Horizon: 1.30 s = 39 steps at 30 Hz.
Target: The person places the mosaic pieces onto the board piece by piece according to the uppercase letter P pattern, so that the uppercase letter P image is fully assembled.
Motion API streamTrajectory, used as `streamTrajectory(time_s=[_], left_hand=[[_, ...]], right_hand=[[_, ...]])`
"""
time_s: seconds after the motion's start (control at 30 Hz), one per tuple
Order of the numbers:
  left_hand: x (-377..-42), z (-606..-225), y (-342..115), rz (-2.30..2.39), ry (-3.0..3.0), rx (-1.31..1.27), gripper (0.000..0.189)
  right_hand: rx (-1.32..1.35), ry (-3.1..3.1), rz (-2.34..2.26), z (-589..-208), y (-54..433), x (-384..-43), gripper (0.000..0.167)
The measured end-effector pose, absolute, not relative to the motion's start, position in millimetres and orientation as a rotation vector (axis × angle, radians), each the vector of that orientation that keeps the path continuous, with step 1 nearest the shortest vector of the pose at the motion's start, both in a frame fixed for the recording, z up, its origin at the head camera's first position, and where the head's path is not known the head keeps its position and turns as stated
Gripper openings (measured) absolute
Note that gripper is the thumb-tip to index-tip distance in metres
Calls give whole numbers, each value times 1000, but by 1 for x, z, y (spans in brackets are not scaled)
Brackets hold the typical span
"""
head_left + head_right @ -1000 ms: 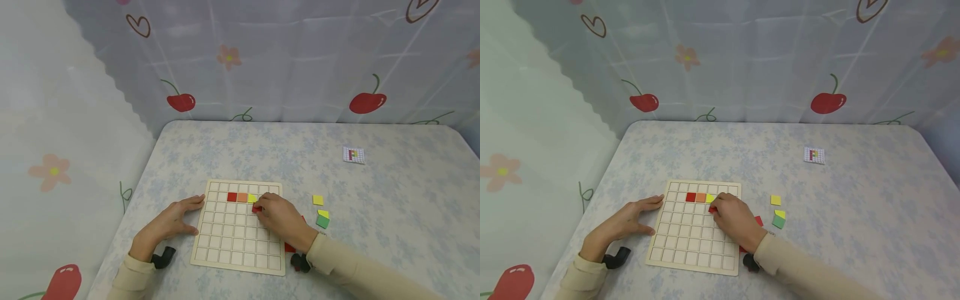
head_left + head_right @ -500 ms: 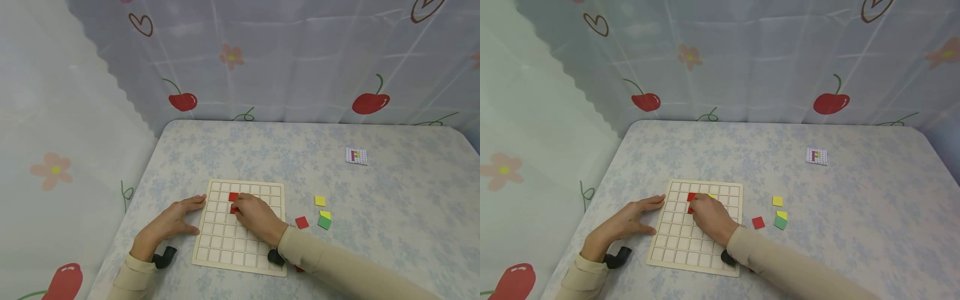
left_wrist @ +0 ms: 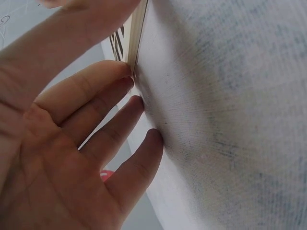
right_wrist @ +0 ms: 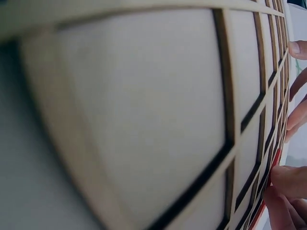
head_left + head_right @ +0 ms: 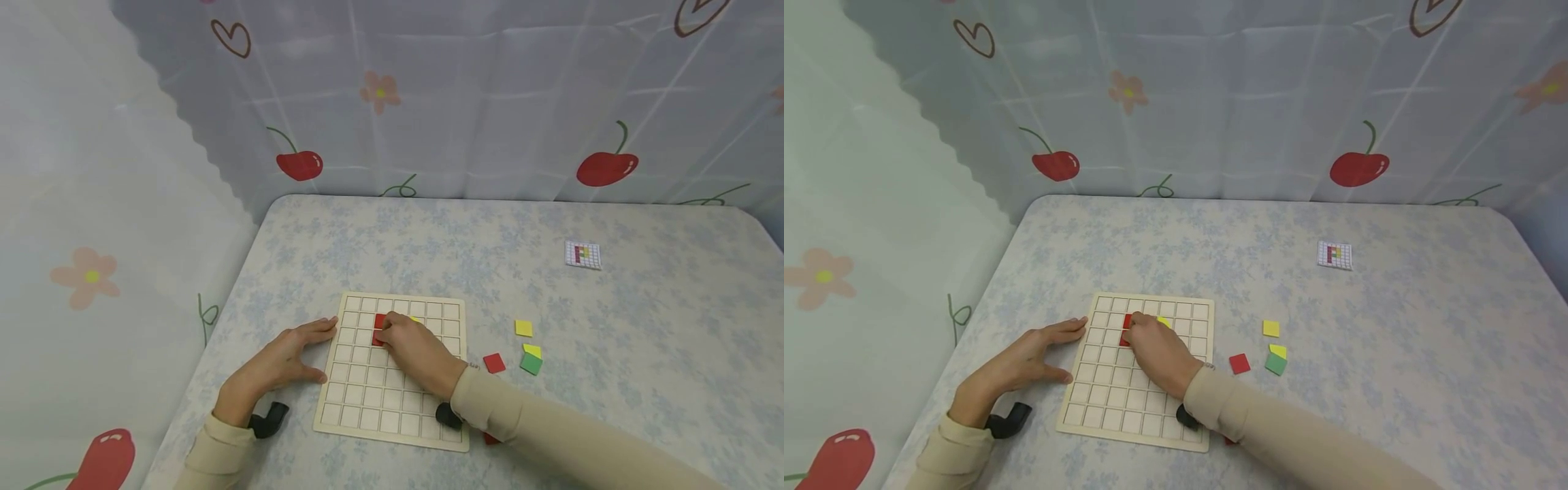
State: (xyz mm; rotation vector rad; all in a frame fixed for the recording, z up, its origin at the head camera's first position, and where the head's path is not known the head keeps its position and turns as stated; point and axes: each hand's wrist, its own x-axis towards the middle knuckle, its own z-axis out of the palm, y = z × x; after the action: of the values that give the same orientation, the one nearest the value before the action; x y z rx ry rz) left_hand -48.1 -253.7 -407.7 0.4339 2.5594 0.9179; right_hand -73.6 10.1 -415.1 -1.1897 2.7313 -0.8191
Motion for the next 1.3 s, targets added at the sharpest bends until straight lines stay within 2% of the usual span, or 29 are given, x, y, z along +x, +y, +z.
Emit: streamTrajectory(time_s=[0.2,0.33,0.9,1.13,1.3], left_hand=[[-48,-408,-252,922,2549,434,80],[-48,-408,-250,918,2554,449,80],[-47,-408,-252,892,2571,475,79],[-48,-407,-252,887,2570,446,81],[-48,-406,-250,900,2562,439,81]], right_hand=[[-1090,2684,-867,-413,20,-69,23],[-1079,2699,-895,-413,36,-63,22],[-694,2885,-848,-412,134,-39,23],[-655,2903,-724,-412,159,-30,34],[-685,2923,-721,-418,165,-27,33]])
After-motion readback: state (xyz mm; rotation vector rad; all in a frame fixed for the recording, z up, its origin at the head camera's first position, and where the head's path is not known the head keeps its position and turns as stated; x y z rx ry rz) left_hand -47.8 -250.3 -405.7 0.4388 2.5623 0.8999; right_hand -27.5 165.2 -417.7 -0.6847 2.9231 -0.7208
